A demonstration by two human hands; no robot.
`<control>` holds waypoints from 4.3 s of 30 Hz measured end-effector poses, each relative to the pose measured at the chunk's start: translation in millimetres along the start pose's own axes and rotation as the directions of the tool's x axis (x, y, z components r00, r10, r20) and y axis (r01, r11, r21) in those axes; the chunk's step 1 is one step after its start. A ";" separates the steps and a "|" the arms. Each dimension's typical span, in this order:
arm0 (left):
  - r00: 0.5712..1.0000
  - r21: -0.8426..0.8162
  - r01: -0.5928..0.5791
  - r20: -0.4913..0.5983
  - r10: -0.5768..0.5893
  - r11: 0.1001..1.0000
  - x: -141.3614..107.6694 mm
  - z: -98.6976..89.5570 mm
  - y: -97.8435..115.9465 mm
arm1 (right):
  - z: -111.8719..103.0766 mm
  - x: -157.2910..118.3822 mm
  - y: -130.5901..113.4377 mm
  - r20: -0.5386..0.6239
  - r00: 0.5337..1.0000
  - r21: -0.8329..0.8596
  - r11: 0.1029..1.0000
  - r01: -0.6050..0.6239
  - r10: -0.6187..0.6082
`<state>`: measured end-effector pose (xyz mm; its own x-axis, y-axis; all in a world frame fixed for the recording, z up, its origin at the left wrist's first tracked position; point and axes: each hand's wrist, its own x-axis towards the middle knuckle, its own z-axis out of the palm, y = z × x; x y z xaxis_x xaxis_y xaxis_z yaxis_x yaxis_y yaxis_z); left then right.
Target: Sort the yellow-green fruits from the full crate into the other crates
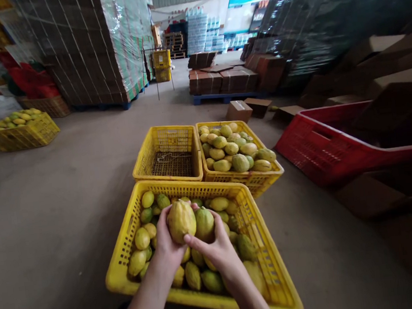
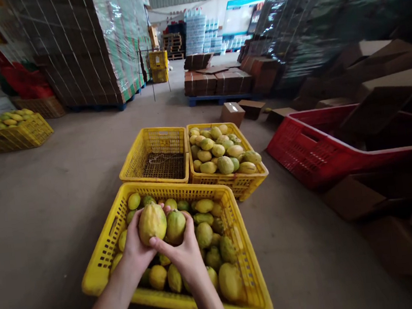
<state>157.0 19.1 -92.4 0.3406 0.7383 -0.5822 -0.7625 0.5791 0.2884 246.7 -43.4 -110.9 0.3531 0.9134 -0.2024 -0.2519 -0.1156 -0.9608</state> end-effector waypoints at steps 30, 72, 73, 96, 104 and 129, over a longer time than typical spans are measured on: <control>0.984 0.005 0.107 -0.145 -0.105 0.994 -1.2 -3.0 5.2 | -11.2 9.1 3.3 0.027 0.962 0.098 0.957 -0.275 0.273; 0.854 0.383 -0.443 0.454 0.253 0.811 3.6 -16.4 2.1 | -21.7 0.8 -3.1 -0.026 0.784 -0.595 0.640 0.486 -0.620; 0.851 0.387 -0.450 0.459 0.255 0.805 3.4 -16.4 2.0 | -21.8 0.3 -3.4 -0.023 0.783 -0.599 0.636 0.487 -0.621; 0.743 0.545 -0.653 0.595 0.305 0.526 -4.2 -19.8 3.3 | -22.7 -4.2 -9.0 -0.032 0.884 -0.386 0.821 0.420 -0.467; 0.796 0.627 -0.595 0.550 0.255 0.503 -16.9 -12.8 4.5 | -24.7 -6.2 -23.5 0.031 0.979 -0.109 0.973 0.206 -0.203; 0.926 0.478 -0.362 0.287 0.246 0.800 -18.1 -17.7 -7.7 | -15.5 -10.1 -8.8 -0.137 0.990 0.214 0.974 0.071 -0.042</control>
<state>146.9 -4.8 -97.5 0.2854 0.9254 -0.2493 -0.4704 0.3619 0.8048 259.3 -57.7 -103.3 0.4836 0.8553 -0.1862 -0.4132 0.0356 -0.9099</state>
